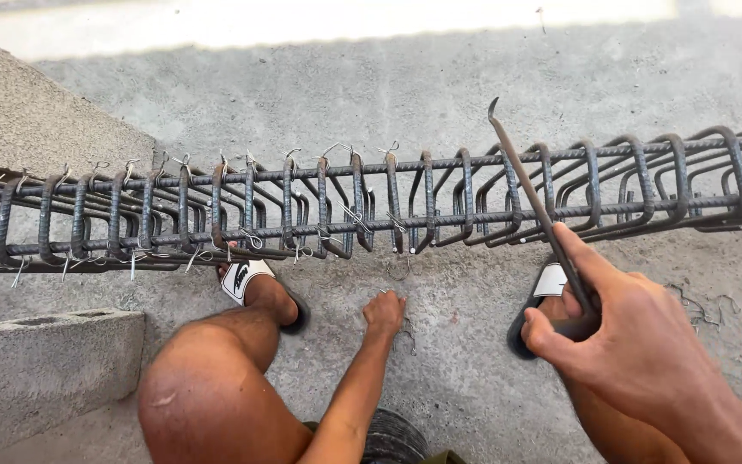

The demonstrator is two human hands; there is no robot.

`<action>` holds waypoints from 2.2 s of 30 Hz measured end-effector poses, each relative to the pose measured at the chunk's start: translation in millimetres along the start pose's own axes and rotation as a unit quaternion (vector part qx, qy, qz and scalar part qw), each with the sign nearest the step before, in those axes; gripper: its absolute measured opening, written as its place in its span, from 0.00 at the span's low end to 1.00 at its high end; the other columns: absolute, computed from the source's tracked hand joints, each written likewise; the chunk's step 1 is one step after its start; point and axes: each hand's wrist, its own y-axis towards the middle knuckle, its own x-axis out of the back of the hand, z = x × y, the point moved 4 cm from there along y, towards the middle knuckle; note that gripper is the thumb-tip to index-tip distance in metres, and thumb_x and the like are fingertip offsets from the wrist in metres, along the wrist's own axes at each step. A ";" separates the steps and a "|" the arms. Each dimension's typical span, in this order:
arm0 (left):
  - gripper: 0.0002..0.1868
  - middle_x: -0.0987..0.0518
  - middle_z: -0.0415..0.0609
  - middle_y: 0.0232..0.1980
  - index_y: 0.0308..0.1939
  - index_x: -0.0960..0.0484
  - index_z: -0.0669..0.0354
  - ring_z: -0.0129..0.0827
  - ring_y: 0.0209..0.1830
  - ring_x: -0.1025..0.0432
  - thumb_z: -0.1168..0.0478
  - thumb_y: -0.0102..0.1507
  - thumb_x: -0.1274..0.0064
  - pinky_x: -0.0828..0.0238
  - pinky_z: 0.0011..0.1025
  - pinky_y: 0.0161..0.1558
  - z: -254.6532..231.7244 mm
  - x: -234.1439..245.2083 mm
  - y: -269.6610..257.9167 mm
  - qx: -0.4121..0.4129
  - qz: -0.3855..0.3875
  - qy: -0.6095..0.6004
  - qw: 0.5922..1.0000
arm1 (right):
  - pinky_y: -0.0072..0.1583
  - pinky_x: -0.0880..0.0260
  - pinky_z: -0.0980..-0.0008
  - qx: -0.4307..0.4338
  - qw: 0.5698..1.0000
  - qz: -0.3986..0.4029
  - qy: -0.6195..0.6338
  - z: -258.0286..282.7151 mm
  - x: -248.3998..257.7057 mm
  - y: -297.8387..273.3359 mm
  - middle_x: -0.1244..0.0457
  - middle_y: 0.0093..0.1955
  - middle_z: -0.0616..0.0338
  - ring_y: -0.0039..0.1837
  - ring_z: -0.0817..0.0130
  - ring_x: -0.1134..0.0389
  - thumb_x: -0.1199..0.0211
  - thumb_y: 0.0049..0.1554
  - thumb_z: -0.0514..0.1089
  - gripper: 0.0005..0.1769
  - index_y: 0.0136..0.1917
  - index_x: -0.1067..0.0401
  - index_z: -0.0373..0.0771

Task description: Tying steel rebar intersections with wire using a manual hook tool

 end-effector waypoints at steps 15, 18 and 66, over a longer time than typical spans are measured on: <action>0.12 0.15 0.56 0.40 0.39 0.13 0.60 0.47 0.38 0.19 0.56 0.61 0.44 0.22 0.43 0.40 7.4 -10.2 10.2 -0.022 -0.037 -0.007 0.999 | 0.30 0.29 0.67 0.172 0.982 0.070 0.046 49.2 -110.1 26.0 0.32 0.36 0.59 0.32 0.65 0.30 0.28 0.45 0.57 0.70 0.81 0.67 0.22; 0.11 0.15 0.57 0.38 0.36 0.13 0.63 0.47 0.35 0.19 0.61 0.59 0.47 0.23 0.43 0.37 12.5 -6.1 1.9 0.012 -0.046 -0.032 0.998 | 0.34 0.31 0.67 0.123 0.975 0.149 0.114 43.9 -130.0 32.6 0.35 0.38 0.62 0.35 0.68 0.31 0.28 0.46 0.52 0.56 0.78 0.54 0.35; 0.22 0.15 0.64 0.43 0.40 0.14 0.67 0.59 0.50 0.21 0.51 0.56 0.49 0.23 0.48 0.53 23.5 44.5 -43.5 0.096 -0.017 -0.198 0.975 | 0.49 0.27 0.66 0.057 0.948 0.151 0.273 25.3 -138.3 41.3 0.40 0.33 0.64 0.38 0.66 0.27 0.20 0.40 0.44 0.36 0.59 0.34 0.40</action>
